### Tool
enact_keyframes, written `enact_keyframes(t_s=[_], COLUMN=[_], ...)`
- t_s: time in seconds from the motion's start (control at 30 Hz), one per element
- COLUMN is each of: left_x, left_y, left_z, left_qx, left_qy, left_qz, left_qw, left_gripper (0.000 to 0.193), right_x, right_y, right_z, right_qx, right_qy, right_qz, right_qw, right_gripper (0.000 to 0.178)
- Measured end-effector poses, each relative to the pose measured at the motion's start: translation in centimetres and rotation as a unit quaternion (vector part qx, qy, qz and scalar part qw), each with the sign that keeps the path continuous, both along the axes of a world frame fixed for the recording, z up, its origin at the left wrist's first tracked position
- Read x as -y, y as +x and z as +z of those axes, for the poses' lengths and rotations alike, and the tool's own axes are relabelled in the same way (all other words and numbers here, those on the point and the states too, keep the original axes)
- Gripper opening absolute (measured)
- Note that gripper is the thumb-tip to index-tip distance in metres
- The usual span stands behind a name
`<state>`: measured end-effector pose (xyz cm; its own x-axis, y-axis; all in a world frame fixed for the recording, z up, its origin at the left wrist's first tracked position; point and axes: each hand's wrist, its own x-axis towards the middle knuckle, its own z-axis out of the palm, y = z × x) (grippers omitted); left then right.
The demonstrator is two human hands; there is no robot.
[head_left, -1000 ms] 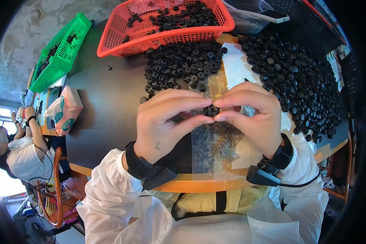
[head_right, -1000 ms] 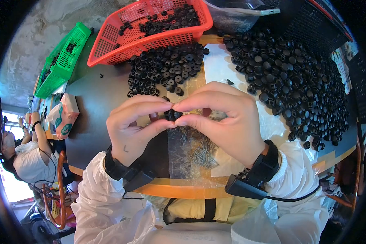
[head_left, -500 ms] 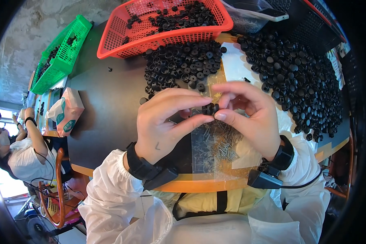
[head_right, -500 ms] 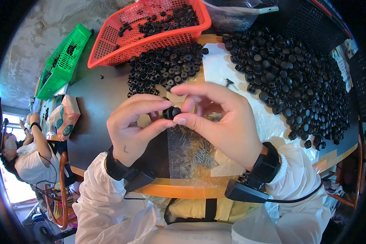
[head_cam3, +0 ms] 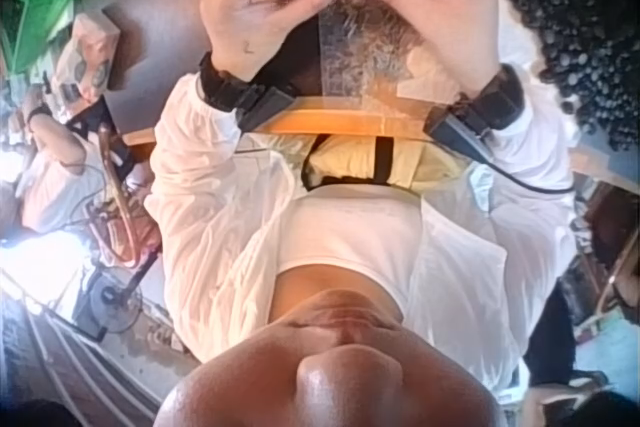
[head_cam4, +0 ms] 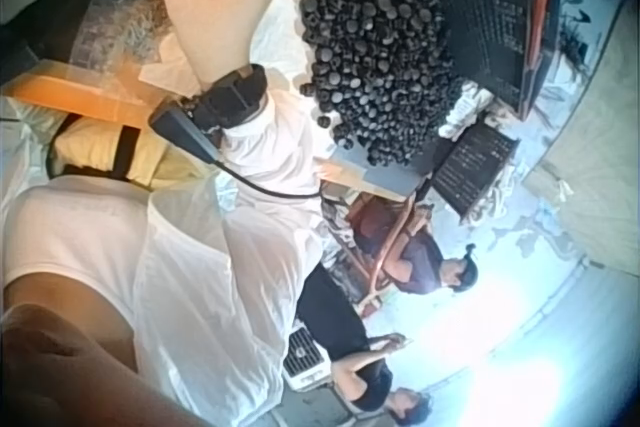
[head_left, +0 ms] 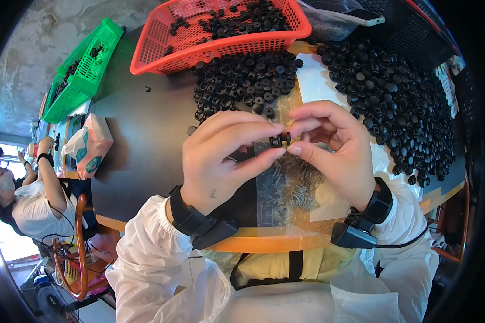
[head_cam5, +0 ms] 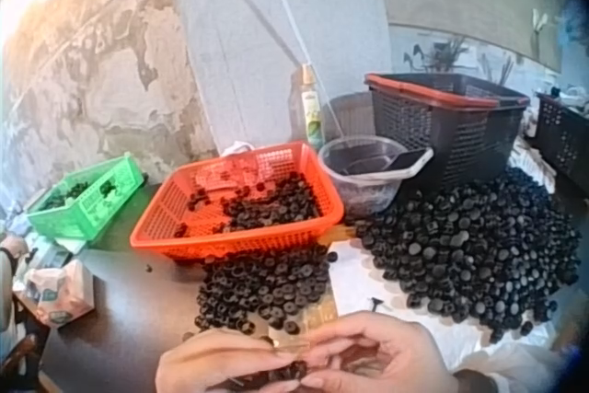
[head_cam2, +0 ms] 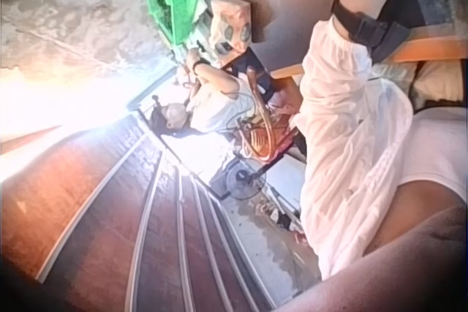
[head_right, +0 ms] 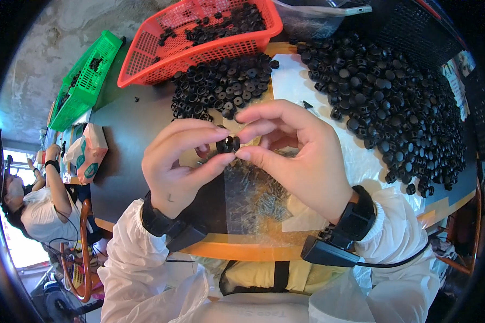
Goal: Assembling small black plastic components by inserting metal pins into them by hand.
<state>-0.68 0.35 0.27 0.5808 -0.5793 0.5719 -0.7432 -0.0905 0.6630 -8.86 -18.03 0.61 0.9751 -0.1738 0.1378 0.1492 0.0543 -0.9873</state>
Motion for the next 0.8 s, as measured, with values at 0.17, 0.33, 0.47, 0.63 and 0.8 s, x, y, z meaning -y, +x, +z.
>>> enact_keyframes(t_s=[0.17,0.33,0.47,0.63,0.8], left_x=[0.0,0.0,-0.2,-0.2,-0.2], left_y=[0.2,0.2,0.3,0.9,0.0], left_z=[-0.2,-0.6,-0.1,-0.2,-0.9], left_qx=[0.055,0.035,0.067,0.096,0.025], left_qy=[-0.009,-0.003,-0.007,-0.001,-0.026], left_qz=[-0.013,-0.019,-0.026,-0.059,-0.032], left_qw=[0.998,0.999,0.997,0.994,0.999], left_gripper=[0.029,0.028,0.030,0.034,0.043], right_x=[0.6,0.8,1.1,1.5,1.7], right_y=[-0.1,-0.1,0.1,0.4,0.5], right_z=[-0.4,-0.8,-0.3,-0.3,-0.8], right_qx=[-0.008,0.004,-0.024,-0.042,-0.056], right_qy=[-0.064,-0.069,-0.031,0.003,0.072], right_qz=[0.047,0.057,0.082,0.138,0.218], right_qw=[0.997,0.996,0.996,0.990,0.972], right_gripper=[0.021,0.020,0.027,0.032,0.032])
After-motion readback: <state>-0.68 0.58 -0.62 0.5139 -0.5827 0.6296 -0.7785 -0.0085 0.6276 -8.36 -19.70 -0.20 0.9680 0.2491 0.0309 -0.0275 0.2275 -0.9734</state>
